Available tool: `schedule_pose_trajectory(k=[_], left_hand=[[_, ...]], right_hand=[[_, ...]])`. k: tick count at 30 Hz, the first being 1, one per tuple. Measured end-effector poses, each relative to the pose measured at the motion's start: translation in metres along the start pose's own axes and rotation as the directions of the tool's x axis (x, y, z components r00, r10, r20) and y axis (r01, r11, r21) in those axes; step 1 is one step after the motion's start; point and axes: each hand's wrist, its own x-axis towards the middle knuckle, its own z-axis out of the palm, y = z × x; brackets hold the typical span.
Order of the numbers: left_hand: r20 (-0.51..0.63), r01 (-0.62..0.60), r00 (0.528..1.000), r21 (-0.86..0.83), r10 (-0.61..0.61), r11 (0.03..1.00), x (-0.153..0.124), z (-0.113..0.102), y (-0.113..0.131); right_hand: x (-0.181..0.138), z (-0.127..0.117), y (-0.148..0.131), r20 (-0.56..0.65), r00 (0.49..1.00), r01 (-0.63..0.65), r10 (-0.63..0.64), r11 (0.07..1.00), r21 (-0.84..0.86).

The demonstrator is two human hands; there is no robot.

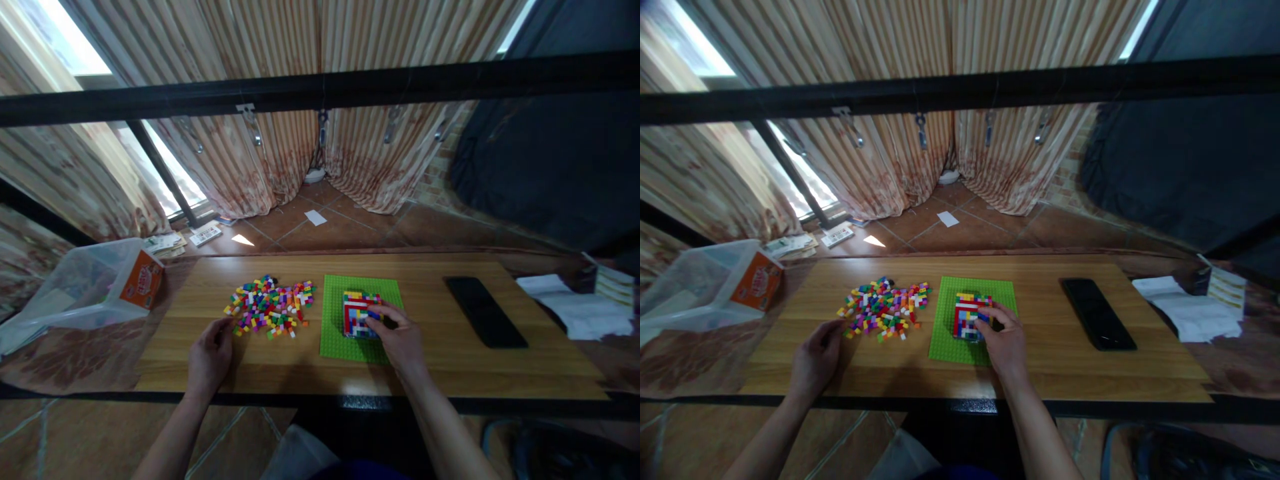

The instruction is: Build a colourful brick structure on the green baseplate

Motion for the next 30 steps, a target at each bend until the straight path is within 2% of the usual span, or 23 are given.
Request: schedule_pose_trajectory(k=[20, 30], left_hand=[[0.011, 0.032, 0.999, -0.022, -0.031, 0.999, -0.0018, 0.0006, 0.0028], [0.011, 0.034, 0.999, -0.088, -0.033, 0.996, -0.0060, 0.0053, -0.0031]], right_hand=[[0.0009, -0.0032, -0.0044, 0.026, 0.996, -0.090, 0.091, 0.995, -0.036], [0.0043, -0.0063, 0.0053, 0.050, 0.997, -0.058, 0.060, 0.997, -0.050]])
